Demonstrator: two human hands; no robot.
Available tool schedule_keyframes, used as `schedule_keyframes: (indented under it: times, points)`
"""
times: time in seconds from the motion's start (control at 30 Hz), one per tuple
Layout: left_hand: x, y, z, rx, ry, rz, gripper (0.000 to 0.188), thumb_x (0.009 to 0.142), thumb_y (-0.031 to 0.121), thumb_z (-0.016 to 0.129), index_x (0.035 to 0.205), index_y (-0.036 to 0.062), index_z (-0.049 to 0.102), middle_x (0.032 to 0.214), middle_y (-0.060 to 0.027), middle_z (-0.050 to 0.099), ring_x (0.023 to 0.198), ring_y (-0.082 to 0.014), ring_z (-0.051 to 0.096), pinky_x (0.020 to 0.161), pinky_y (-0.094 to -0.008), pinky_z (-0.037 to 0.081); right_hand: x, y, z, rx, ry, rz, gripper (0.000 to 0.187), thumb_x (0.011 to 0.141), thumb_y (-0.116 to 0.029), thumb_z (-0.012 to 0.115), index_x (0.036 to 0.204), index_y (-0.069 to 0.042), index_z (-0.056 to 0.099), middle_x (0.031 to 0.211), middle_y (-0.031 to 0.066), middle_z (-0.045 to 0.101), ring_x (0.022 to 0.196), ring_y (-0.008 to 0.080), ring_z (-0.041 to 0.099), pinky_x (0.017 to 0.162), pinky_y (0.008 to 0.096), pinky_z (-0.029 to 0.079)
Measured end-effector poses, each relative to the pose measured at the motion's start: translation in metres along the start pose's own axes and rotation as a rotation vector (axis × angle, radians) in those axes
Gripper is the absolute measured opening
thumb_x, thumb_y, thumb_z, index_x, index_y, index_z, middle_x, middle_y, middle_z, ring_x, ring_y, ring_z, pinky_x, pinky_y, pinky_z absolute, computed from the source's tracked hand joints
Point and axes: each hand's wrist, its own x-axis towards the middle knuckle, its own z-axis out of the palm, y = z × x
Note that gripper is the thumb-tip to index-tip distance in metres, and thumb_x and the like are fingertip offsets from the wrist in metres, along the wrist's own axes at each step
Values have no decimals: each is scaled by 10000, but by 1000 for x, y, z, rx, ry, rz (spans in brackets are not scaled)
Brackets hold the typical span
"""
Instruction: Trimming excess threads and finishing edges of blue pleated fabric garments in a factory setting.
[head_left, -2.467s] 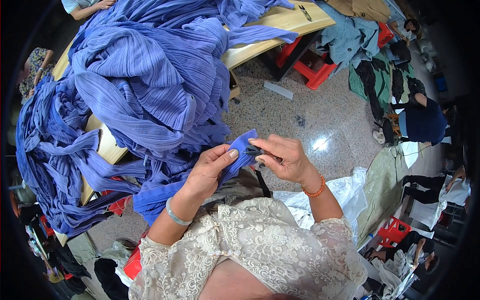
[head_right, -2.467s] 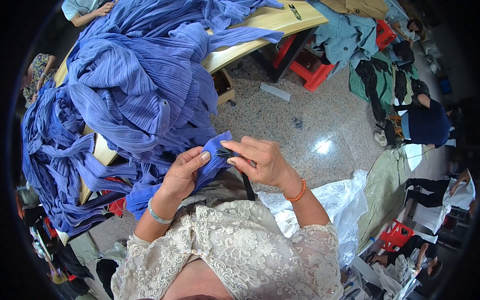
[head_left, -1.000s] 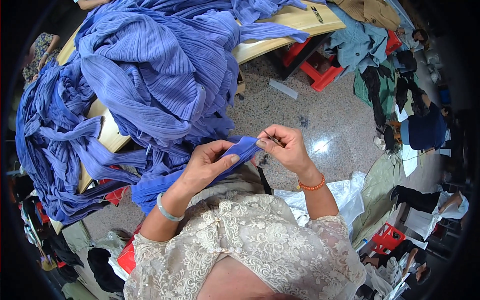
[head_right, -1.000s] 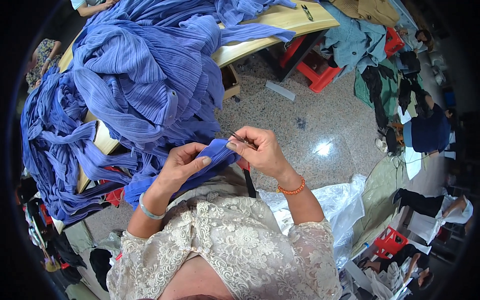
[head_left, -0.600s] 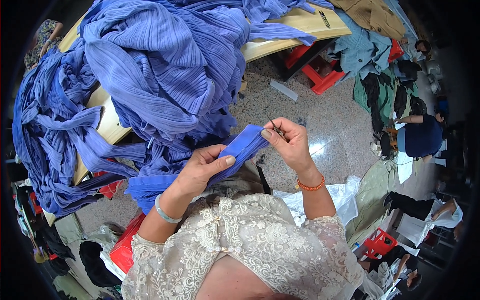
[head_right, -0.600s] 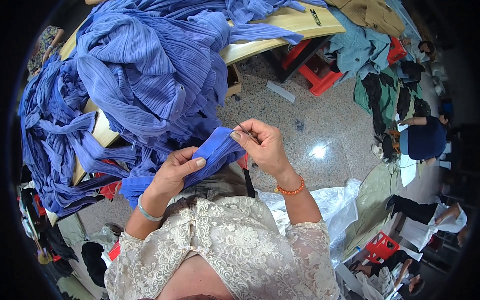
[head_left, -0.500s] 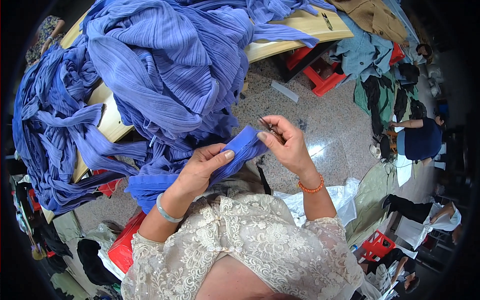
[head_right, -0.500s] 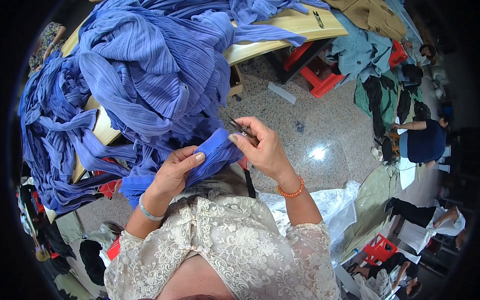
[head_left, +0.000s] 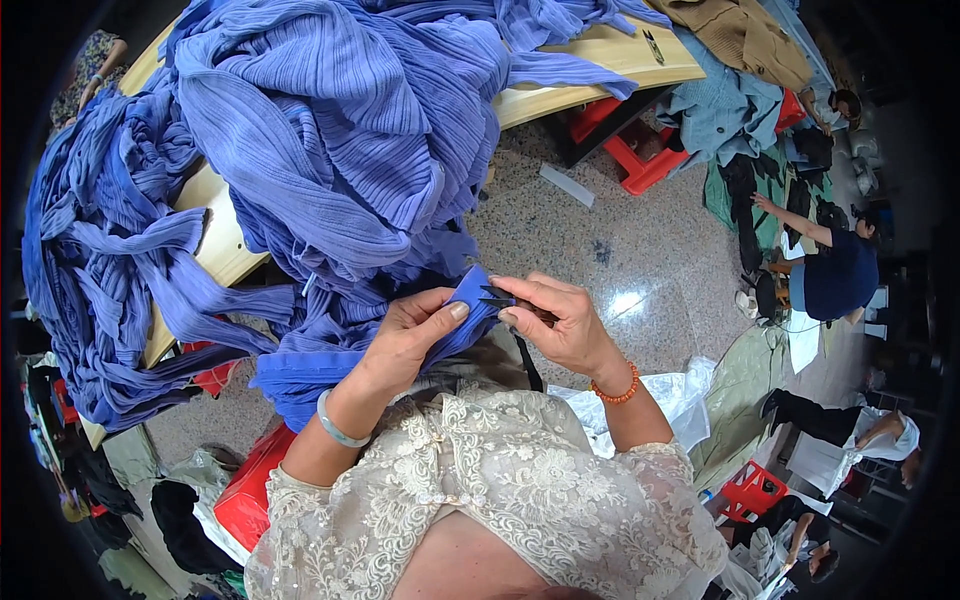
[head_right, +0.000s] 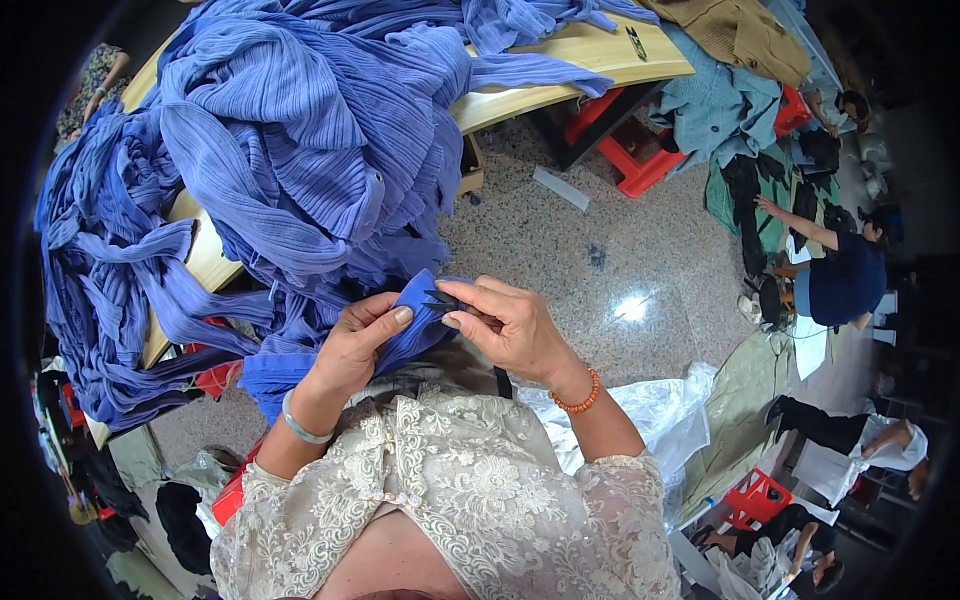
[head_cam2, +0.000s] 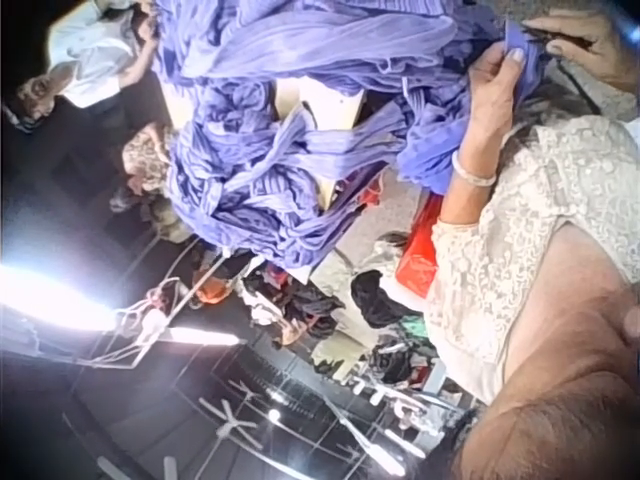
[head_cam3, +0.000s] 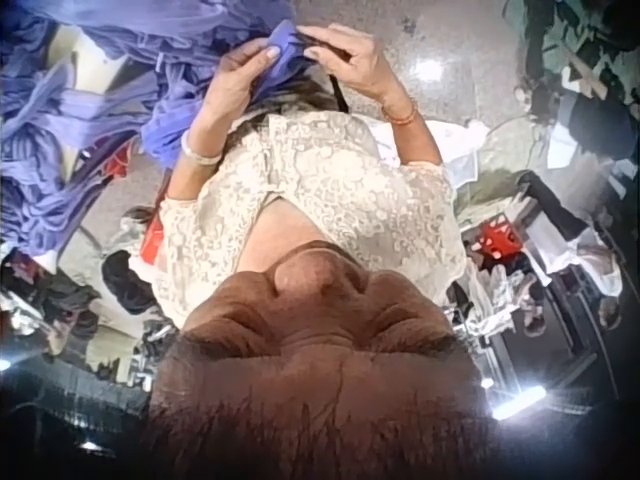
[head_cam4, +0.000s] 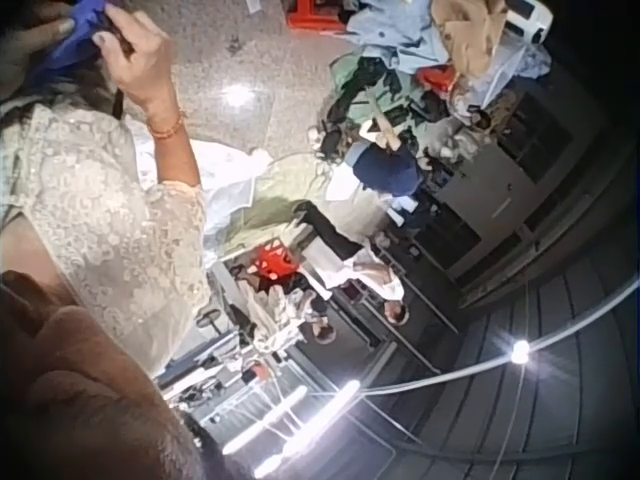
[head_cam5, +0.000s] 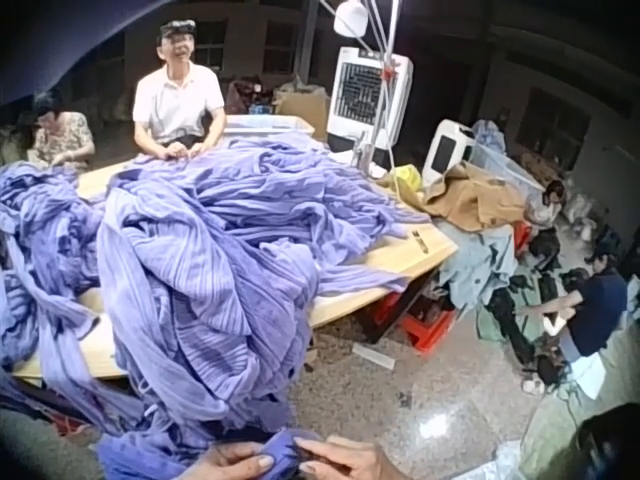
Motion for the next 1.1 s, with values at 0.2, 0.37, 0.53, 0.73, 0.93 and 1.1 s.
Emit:
schedule_keyframes:
  times: [0.2,0.37,0.53,0.73,0.93,1.1]
  points:
    - [0,-4,-1,90,20,50,237,913,153,590,1086,-1,641,919,0,641,799,-45,539,720,-191,438,-2,9,1,-21,-1,-8,271,831,-83,661,1092,-13,651,675,40,536,577,106,466,523,251,375]
    - [0,-3,-1,94,17,26,243,916,150,586,1099,-2,637,929,1,636,810,-45,532,727,-191,432,-1,8,4,34,107,30,251,842,-87,654,1082,-14,654,690,34,561,595,92,493,529,250,392]
    - [1,-2,-1,127,-5,40,242,917,153,586,1095,-3,636,917,7,626,799,-42,518,714,-190,421,-4,5,0,-16,-34,45,244,843,-83,643,1073,-2,653,703,55,578,624,106,527,553,249,409]
    - [0,-1,0,159,-20,26,242,907,152,590,1094,6,639,941,5,643,829,-47,543,757,-204,434,-2,10,4,319,161,163,320,887,-161,636,1145,23,598,749,-27,569,648,33,473,567,191,389]
    - [0,1,2,166,-69,30,240,924,175,577,1072,-7,625,901,14,610,787,-40,500,703,-195,411,1,21,12,459,-79,316,288,829,-148,710,1038,20,607,705,-69,505,615,-1,406,534,171,335]
    - [-9,12,-8,221,-15,41,231,884,146,632,1048,-16,611,903,9,616,804,-45,526,734,-200,426,4,21,7,553,101,264,125,872,-124,660,831,-17,609,626,-55,548,503,-15,439,423,158,315]
